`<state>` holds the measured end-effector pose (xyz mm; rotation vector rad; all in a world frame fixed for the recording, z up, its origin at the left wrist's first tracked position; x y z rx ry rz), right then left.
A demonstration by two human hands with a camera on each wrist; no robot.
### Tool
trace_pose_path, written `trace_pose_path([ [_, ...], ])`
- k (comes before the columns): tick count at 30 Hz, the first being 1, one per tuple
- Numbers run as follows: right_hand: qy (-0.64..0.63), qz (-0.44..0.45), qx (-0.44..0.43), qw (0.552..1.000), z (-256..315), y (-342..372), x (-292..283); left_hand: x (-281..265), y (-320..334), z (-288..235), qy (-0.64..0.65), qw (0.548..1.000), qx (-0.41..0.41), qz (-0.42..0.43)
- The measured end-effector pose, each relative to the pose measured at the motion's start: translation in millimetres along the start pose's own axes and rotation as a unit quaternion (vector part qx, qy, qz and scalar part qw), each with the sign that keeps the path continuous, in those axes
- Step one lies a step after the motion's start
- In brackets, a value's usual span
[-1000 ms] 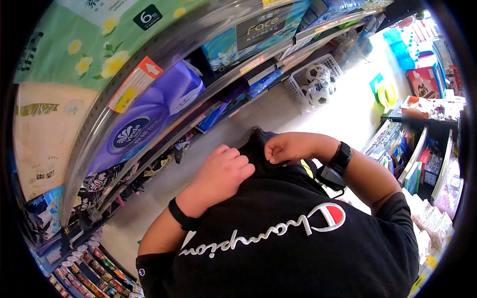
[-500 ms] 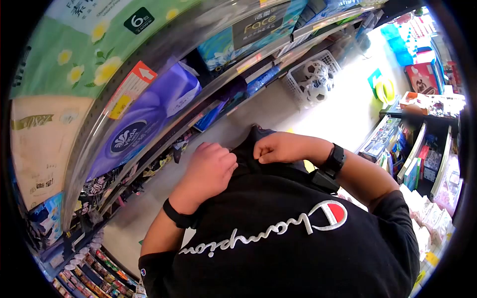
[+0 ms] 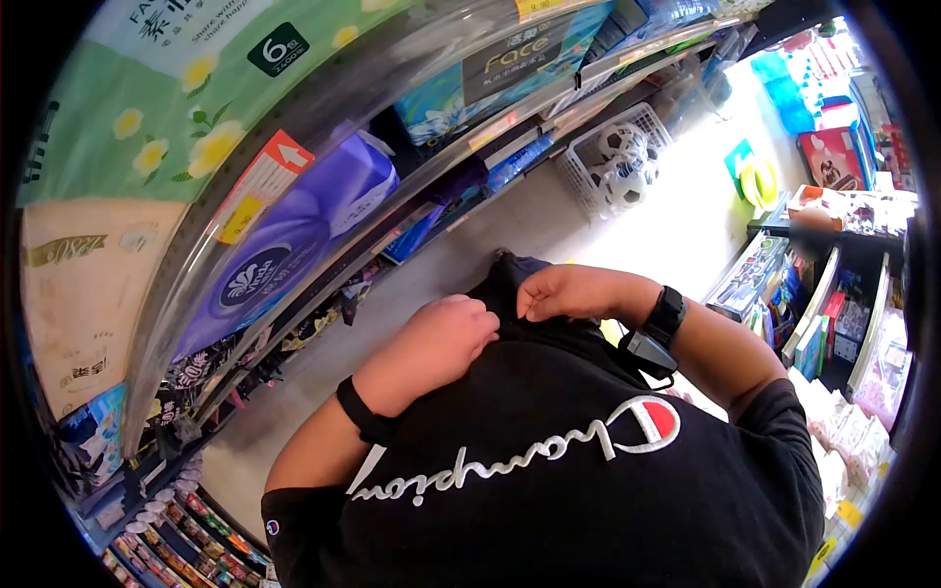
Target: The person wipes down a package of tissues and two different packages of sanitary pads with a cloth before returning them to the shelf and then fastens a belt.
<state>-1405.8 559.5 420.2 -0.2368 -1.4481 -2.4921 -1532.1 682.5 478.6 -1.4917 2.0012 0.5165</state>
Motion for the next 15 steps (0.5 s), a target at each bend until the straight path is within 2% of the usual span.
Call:
trace_pose_path([
  [1,-0.013,0.001,-0.027,1.0,-1.7,-4.1,-1.2,-1.8,0.1,-1.4,-0.047,0.998,-0.028,0.014],
  [3,-0.026,0.003,-0.052,0.998,-0.7,-5.1,-1.7,-9.0,2.4,-5.9,-0.092,0.996,-0.008,0.002],
  [5,0.039,-0.054,-0.101,0.993,10.2,1.5,-5.4,-13.6,5.5,-6.7,-0.136,0.991,0.012,-0.011],
  [8,0.103,-0.084,-0.106,0.985,18.7,10.4,-6.9,-19.2,12.4,-7.0,-0.157,0.986,0.015,-0.052],
  [11,0.062,-0.065,-0.086,0.992,17.2,13.7,-7.4,-25.8,18.4,-6.0,-0.196,0.977,-0.003,-0.089],
  [15,0.092,-0.048,-0.098,0.99,20.7,16.0,-6.5,-32.0,29.2,0.3,-0.183,0.977,-0.031,-0.101],
])
Point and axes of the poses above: each hand's wrist, its own y-axis away from the middle knuckle, its own x-axis out of the palm, z = x × y, the point moved 5 cm from there along -y, towards the middle knuckle, and after that the axes turned 12 degrees about x, right-handed, at the moved point
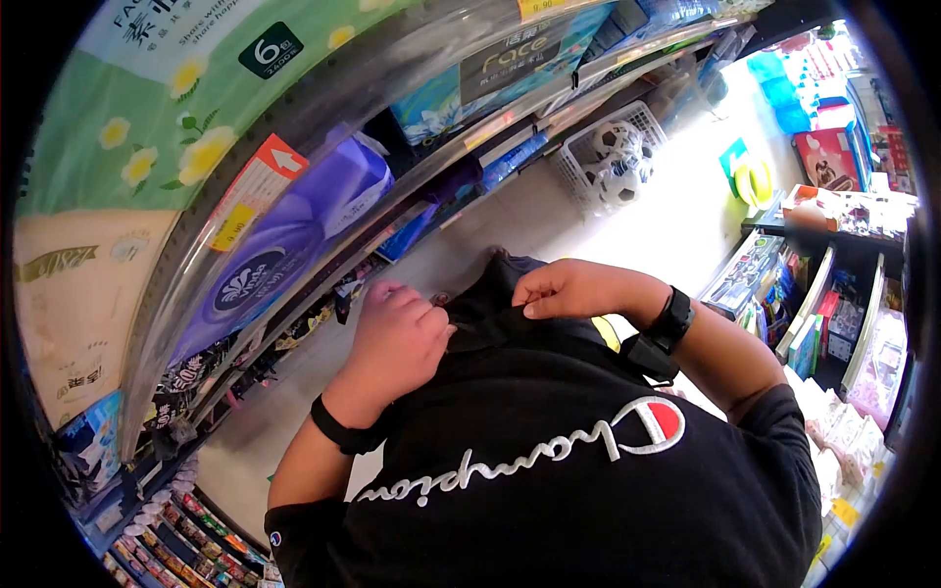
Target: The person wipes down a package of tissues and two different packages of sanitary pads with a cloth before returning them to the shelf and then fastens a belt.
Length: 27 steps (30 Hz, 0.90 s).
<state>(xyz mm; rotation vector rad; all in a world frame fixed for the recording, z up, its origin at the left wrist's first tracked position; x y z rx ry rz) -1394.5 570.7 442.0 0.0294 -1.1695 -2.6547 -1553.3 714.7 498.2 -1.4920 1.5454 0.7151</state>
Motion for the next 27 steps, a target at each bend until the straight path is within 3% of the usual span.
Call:
trace_pose_path([
  [2,-0.002,0.023,0.003,1.0,-1.5,-1.0,1.0,1.0,-2.1,1.6,0.014,1.0,-0.004,0.002],
  [5,0.008,-0.01,0.03,0.999,-2.2,-2.5,-1.9,6.1,-10.7,0.3,0.022,1.0,0.0,0.013],
  [12,0.06,-0.015,0.028,0.998,-5.6,-7.3,2.7,32.8,-31.5,-3.8,0.198,0.974,0.05,0.096],
  [15,0.021,-0.009,0.031,0.999,-13.6,-9.0,3.9,39.5,-35.4,-6.4,0.212,0.966,0.07,0.131],
  [17,-0.097,0.05,0.101,0.989,-20.4,-6.6,7.3,39.3,-35.3,-7.8,0.194,0.968,0.081,0.137],
  [21,-0.178,0.089,0.136,0.971,-16.7,4.8,8.9,20.8,-34.4,-16.0,0.164,0.978,0.09,0.09],
  [23,-0.29,0.155,0.124,0.936,-13.0,4.6,6.6,13.7,-37.2,-15.7,0.158,0.98,0.102,0.064],
  [24,-0.289,0.153,0.122,0.937,-12.8,3.3,8.8,11.6,-37.3,-14.8,0.157,0.98,0.114,0.051],
  [26,-0.097,0.063,0.096,0.989,-11.5,-1.6,12.0,10.3,-34.8,-13.6,0.156,0.979,0.126,0.038],
  [27,-0.096,0.062,0.094,0.989,-8.9,-2.1,12.5,9.2,-32.9,-14.7,0.158,0.976,0.145,0.026],
])
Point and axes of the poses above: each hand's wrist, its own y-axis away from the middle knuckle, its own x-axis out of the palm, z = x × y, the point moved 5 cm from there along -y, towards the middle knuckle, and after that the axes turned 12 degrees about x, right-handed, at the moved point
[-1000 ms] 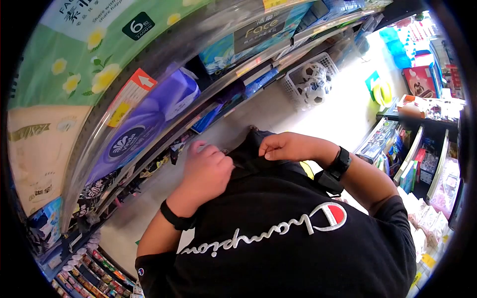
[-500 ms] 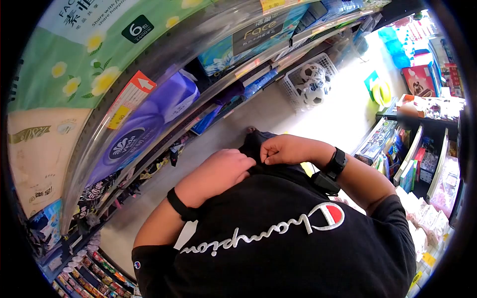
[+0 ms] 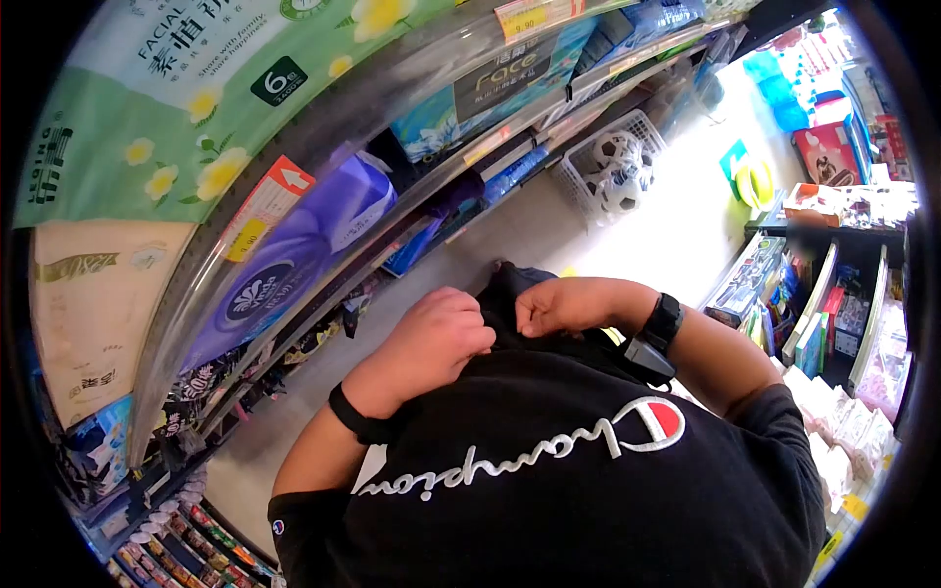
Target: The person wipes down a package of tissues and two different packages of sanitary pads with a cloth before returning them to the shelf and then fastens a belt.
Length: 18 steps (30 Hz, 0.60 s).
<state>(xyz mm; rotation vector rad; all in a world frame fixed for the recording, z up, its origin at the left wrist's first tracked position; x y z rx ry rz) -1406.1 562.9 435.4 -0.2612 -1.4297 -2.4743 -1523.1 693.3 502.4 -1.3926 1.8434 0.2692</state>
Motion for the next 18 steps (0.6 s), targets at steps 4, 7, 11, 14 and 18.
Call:
trace_pose_path([
  [4,0.121,-0.007,-0.011,0.993,12.5,3.3,8.4,-6.6,7.6,-0.4,0.018,1.0,0.012,0.012],
  [7,0.101,-0.002,-0.031,0.994,11.9,-2.0,7.5,-17.1,9.0,-1.1,0.022,0.998,-0.016,0.057],
  [11,0.075,0.0,-0.073,0.994,15.1,7.6,5.8,-31.3,23.9,10.0,0.015,0.999,-0.041,0.024],
  [14,0.124,-0.048,-0.149,0.98,20.8,9.4,-4.1,-28.5,15.7,16.8,-0.016,0.999,-0.048,0.017],
  [18,0.138,-0.015,-0.185,0.973,32.4,4.0,5.1,-10.5,10.5,17.7,-0.009,0.997,-0.073,-0.007],
])
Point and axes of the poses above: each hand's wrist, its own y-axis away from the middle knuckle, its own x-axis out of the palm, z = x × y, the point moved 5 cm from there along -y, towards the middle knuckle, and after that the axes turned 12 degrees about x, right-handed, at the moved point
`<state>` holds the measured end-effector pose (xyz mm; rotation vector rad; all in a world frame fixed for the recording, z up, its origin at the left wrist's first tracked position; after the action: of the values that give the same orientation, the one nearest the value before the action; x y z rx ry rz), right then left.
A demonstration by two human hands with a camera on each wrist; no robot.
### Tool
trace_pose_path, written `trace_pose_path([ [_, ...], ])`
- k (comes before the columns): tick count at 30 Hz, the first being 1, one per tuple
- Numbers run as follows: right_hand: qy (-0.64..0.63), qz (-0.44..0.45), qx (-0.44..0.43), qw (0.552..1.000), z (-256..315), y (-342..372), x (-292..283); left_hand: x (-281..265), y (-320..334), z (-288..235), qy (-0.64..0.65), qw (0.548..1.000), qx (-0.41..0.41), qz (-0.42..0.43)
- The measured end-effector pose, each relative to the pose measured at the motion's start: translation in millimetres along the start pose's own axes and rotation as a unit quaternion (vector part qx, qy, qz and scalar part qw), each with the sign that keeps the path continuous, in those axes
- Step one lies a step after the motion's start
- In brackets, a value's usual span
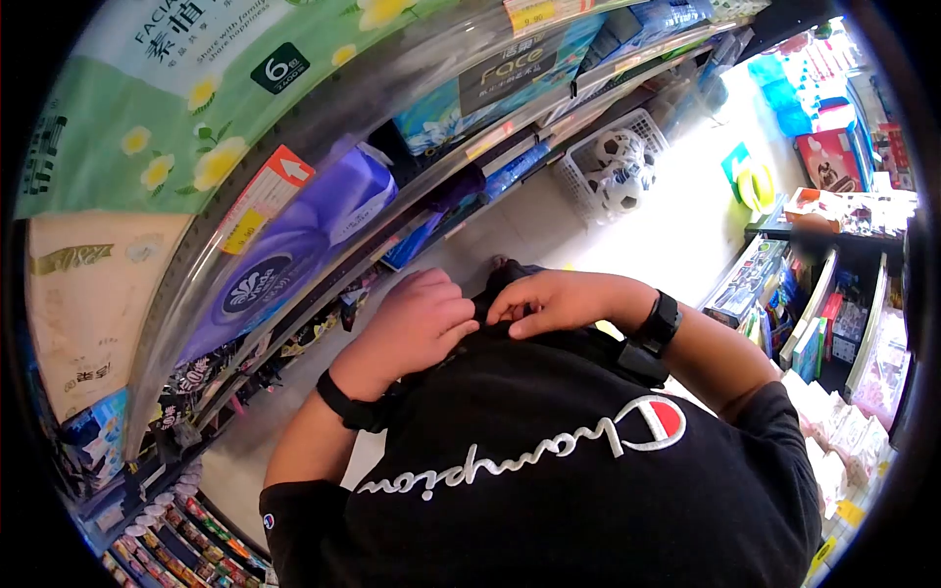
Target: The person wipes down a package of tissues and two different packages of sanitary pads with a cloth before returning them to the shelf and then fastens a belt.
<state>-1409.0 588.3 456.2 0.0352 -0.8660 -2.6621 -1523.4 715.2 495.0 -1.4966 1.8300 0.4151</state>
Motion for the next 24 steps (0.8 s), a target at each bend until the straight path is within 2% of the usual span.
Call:
trace_pose_path([
  [1,0.055,0.031,0.01,0.998,2.8,-3.4,5.5,4.3,1.1,1.0,0.018,0.999,-0.033,0.009],
  [2,0.054,0.033,0.008,0.998,3.0,-6.7,5.6,7.2,3.3,3.2,0.035,0.997,-0.064,0.017],
  [3,0.129,0.039,-0.036,0.99,5.9,-8.8,7.8,10.2,7.4,3.5,0.035,0.997,-0.067,0.018],
  [4,0.204,0.044,-0.079,0.975,7.6,-10.1,10.3,17.0,12.7,4.2,0.088,0.993,-0.078,0.029],
  [5,0.202,0.049,-0.088,0.974,1.7,-11.5,9.6,21.9,17.0,3.6,0.141,0.985,-0.089,0.04],
  [6,0.203,0.051,-0.089,0.974,3.5,-10.2,7.6,20.1,19.2,1.2,0.14,0.985,-0.089,0.038],
  [8,0.169,0.104,-0.012,0.98,4.4,-6.8,7.0,25.9,29.1,-1.2,0.298,0.934,-0.171,0.095],
  [9,0.17,0.106,-0.012,0.98,10.2,-5.5,4.7,30.1,34.5,0.7,0.273,0.936,-0.175,0.138],
  [11,0.143,0.116,0.066,0.981,13.9,-7.6,-0.1,36.8,36.7,0.9,0.265,0.941,-0.171,0.126],
  [12,0.145,0.118,0.064,0.98,8.0,-10.8,1.5,39.0,36.7,1.0,0.255,0.946,-0.163,0.117],
  [14,0.143,0.069,-0.021,0.987,-1.4,-17.0,2.2,45.9,35.6,2.9,0.232,0.947,-0.188,0.115],
  [15,0.145,0.07,-0.022,0.987,0.4,-17.5,0.8,48.8,36.8,5.5,0.211,0.948,-0.211,0.115],
  [16,0.142,0.069,0.011,0.987,0.0,-18.0,-1.3,53.2,39.3,5.9,0.211,0.947,-0.214,0.114],
  [18,0.136,0.069,0.044,0.987,-2.6,-17.7,-3.8,56.9,45.5,10.7,0.3,0.915,-0.271,0.014],
  [20,0.207,0.013,0.052,0.977,-6.0,-13.9,-11.5,54.8,41.9,11.0,0.294,0.916,-0.273,0.015],
  [22,0.178,0.007,0.063,0.982,-13.0,-5.9,-12.0,51.8,35.8,11.3,0.29,0.917,-0.273,0.016],
  [24,0.273,-0.093,-0.069,0.955,-11.6,5.7,-15.7,53.6,32.1,12.0,0.29,0.911,-0.29,0.051],
])
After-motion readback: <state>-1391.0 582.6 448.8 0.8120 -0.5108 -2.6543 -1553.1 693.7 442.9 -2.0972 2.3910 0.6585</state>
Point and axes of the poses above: each hand's wrist, its own y-axis away from the middle knuckle, its own x-axis out of the palm, z = x × y, the point moved 5 cm from there along -y, towards the middle knuckle, and after that the axes turned 12 degrees about x, right-handed, at the moved point
